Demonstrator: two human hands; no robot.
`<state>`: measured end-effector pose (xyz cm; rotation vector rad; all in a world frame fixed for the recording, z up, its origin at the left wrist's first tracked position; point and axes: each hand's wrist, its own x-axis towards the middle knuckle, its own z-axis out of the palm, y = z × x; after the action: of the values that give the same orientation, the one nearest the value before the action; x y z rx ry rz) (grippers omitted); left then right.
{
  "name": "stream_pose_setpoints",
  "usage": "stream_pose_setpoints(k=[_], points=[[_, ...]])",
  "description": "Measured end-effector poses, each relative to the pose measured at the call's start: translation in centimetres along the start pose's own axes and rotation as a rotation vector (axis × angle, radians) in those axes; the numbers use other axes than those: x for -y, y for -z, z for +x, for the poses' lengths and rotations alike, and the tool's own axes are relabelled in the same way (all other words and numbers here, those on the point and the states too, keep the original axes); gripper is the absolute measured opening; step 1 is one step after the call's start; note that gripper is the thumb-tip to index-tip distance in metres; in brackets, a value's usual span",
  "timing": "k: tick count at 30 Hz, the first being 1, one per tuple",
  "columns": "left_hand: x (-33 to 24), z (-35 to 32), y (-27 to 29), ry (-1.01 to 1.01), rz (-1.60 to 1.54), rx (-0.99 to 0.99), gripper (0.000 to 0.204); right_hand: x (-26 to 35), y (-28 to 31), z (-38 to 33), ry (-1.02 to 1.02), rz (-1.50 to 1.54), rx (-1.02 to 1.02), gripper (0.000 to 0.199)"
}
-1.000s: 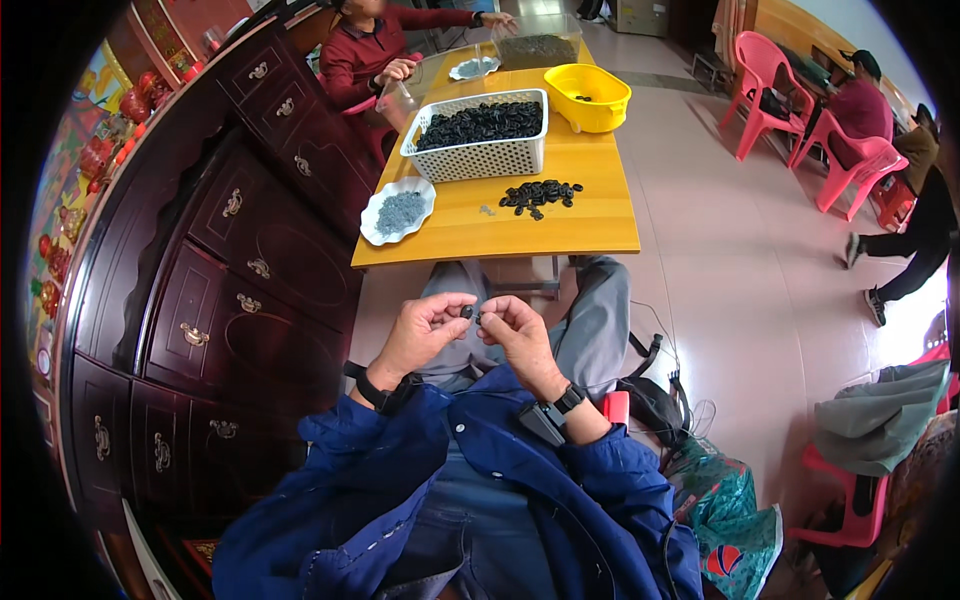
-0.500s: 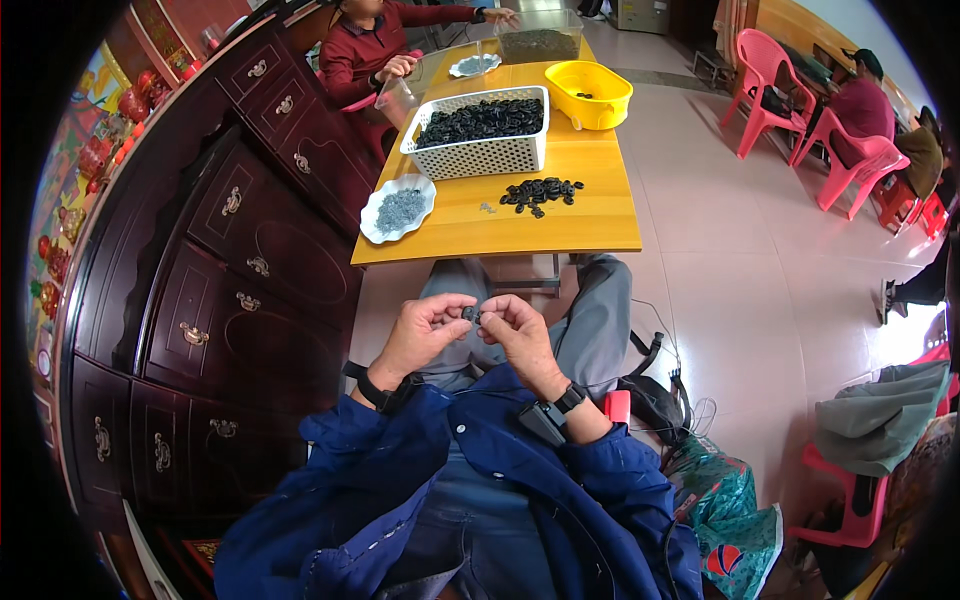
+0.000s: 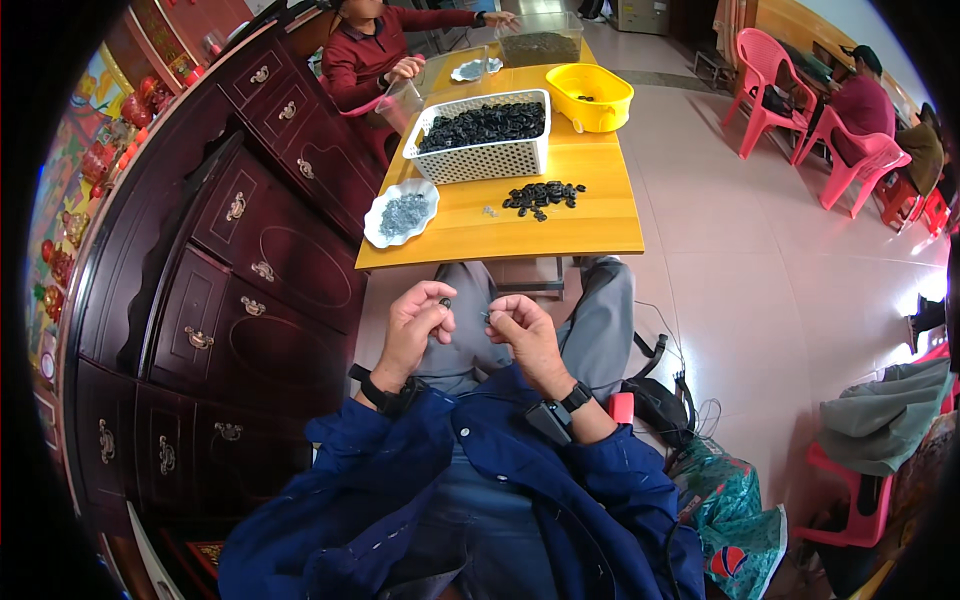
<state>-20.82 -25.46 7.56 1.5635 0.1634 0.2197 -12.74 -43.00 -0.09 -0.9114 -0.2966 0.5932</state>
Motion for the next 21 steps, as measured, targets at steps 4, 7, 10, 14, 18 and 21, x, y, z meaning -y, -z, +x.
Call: stream_pose_setpoints(k=[4, 7, 10, 14, 18, 21], points=[[0.3, 0.1, 1.0, -0.022, -0.014, 0.043, 0.020, 0.1, -0.1, 0.0, -0.002, 0.018, 0.011, 0.011], [0.1, -0.3, -0.1, -0.057, 0.012, 0.052, 0.020, 0.3, -0.2, -0.2, -0.003, 0.020, 0.010, 0.010], [-0.6, -0.4, -1.1, -0.090, 0.045, 0.036, 0.019, 0.4, 0.0, -0.1, -0.019, 0.020, 0.004, 0.009], [-0.4, -0.3, -0.3, -0.009, 0.127, 0.092, 0.016, 0.2, 0.1, -0.1, -0.003, 0.030, 0.005, 0.009], [0.7, 0.1, 0.3, -0.023, 0.285, 0.056, 0.016, 0.1, 0.0, -0.1, -0.005, 0.047, 0.021, 0.008], [1.1, 0.4, 0.5, -0.299, 0.599, 0.068, 0.015, 0.0, 0.0, -0.1, -0.011, 0.051, 0.022, 0.008]])
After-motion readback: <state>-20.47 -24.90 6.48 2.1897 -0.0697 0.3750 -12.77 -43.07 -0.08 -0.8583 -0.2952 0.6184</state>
